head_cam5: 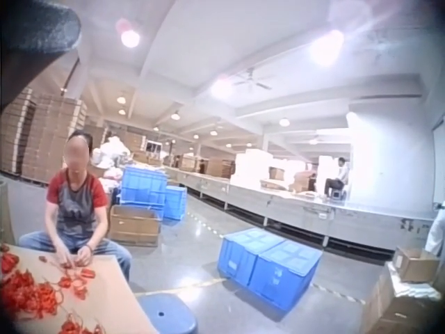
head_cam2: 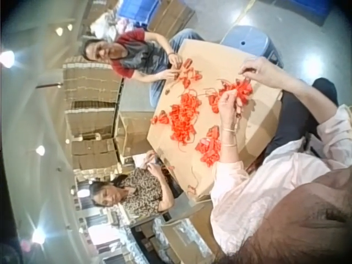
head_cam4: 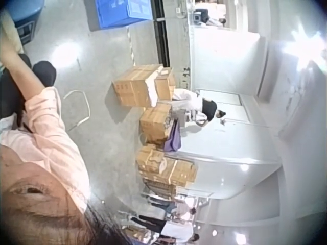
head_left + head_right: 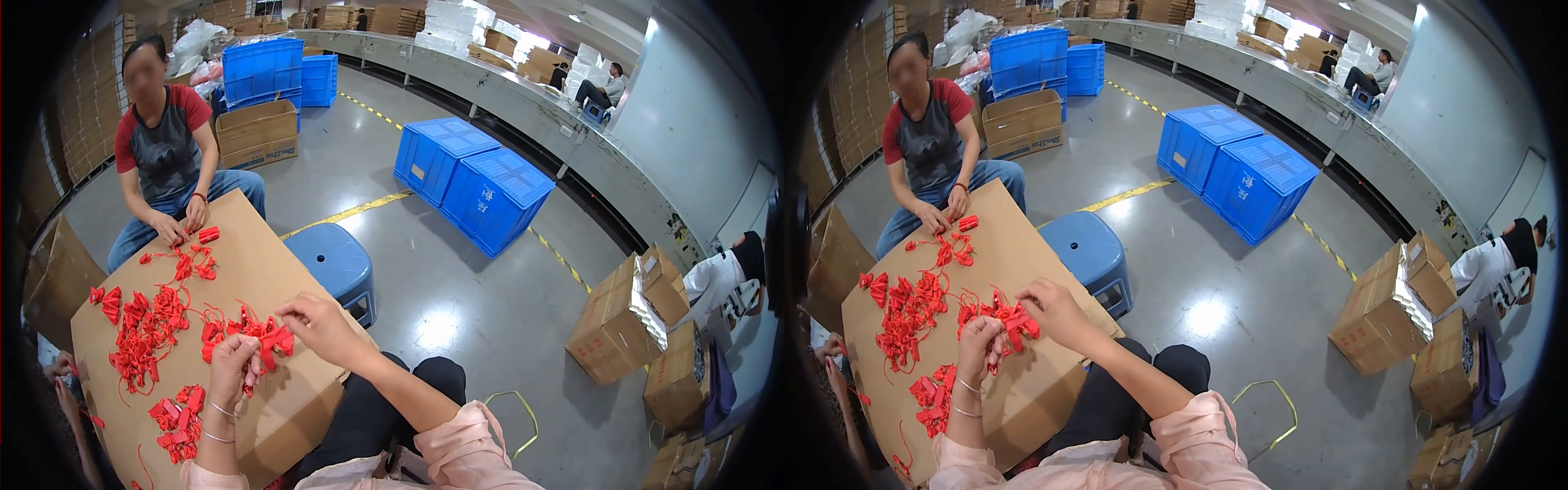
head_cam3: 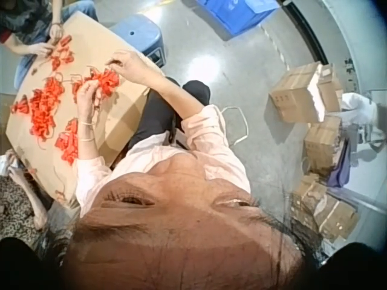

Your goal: Tying strings onto small red product labels at a factory workstation.

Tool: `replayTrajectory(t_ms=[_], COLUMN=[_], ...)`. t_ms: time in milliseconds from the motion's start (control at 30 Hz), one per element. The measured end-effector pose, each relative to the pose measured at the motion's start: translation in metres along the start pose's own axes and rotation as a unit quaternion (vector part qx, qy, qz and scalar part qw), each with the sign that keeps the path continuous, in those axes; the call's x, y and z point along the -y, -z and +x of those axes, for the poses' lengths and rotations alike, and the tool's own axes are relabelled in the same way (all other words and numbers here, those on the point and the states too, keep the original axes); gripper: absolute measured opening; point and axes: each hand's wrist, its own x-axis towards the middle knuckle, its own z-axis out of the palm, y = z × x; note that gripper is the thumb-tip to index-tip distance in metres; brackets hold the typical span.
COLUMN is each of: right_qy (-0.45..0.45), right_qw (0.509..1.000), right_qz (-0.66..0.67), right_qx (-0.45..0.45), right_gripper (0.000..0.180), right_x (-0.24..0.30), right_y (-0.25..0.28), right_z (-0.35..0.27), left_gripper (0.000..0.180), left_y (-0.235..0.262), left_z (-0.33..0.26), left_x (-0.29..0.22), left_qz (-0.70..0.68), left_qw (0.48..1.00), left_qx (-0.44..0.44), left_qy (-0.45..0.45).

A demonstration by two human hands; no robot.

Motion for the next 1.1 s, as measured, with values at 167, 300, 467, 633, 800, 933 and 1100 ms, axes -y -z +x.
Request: replayTrajectory(t_ms=[167,300,467,633,800,933,1100], right_qy=[0.043,-0.014,-0.171,-0.150,-0.193,-0.217,-0.253], right_qw=[0.982,0.964,0.938,0.941,0.897,0.890,0.904], right_qz=[-0.115,0.010,0.212,0.249,0.356,0.372,0.331], right_qx=[0.146,0.265,0.213,0.173,0.177,0.150,0.096], right_gripper=[0.009,0.009,0.007,0.007,0.008,0.008,0.008], right_x=[0.005,0.023,0.015,0.000,-0.017,-0.031,-0.053], right_y=[-0.009,-0.013,-0.015,-0.011,-0.016,-0.025,-0.054], right_z=[-0.010,-0.011,-0.009,-0.008,-0.006,-0.007,-0.019], left_gripper=[0.015,0.012,0.010,0.011,0.009,0.009,0.016], left_y=[-0.007,-0.012,-0.011,-0.011,-0.003,0.002,-0.010], left_z=[-0.003,-0.003,-0.008,-0.017,-0.017,-0.019,-0.007], left_x=[0.010,0.024,0.027,0.016,0.024,0.017,0.011], left_qz=[-0.129,-0.103,-0.078,-0.088,-0.037,-0.055,-0.311], left_qw=[0.991,0.994,0.994,0.992,0.996,0.994,0.949], left_qx=[-0.026,-0.003,0.062,0.067,0.073,0.092,-0.014], left_qy=[0.033,0.027,0.055,0.060,0.017,0.034,0.055])
